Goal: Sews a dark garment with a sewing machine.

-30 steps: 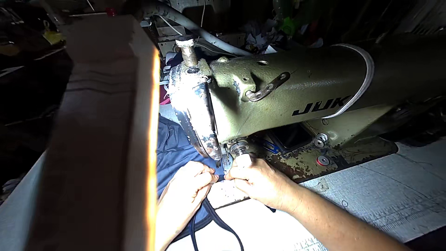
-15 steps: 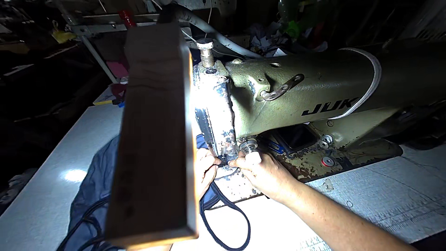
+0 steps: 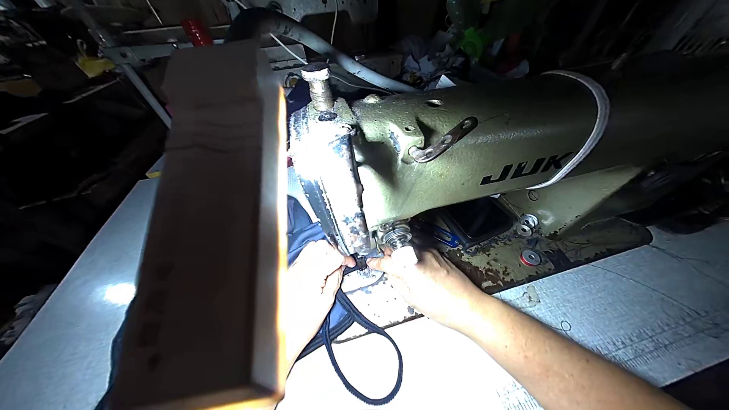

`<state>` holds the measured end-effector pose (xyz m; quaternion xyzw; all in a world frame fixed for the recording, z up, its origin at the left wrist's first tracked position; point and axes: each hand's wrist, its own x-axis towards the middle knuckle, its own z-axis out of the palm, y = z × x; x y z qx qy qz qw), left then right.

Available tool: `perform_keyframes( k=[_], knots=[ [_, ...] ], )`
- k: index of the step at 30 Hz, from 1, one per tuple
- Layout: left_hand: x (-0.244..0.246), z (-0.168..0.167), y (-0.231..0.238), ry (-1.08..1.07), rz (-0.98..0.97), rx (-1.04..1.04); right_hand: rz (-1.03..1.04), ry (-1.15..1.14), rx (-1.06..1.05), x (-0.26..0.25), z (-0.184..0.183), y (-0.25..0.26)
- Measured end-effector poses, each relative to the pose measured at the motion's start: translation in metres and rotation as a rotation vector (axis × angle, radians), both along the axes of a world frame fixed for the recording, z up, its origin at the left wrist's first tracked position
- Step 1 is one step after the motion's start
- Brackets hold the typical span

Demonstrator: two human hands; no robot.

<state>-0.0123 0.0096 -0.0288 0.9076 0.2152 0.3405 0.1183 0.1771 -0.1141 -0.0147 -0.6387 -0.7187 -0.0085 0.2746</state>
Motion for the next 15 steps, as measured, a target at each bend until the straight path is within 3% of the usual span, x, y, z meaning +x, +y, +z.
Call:
perform_keyframes(
  k=[8, 13, 15],
  knots=[
    [0.001, 0.004, -0.001, 0.051, -0.006, 0.021, -0.034, -0.126, -0.1, -0.009, 0.009, 0.0],
    [-0.002, 0.0, 0.0, 0.08, -0.004, 0.011, -0.017, -0.263, 0.086, -0.009, -0.005, 0.002],
    [-0.004, 0.0, 0.0, 0.09, 0.002, -0.009, -0.057, -0.153, -0.064, -0.007, 0.012, -0.004]
  ],
)
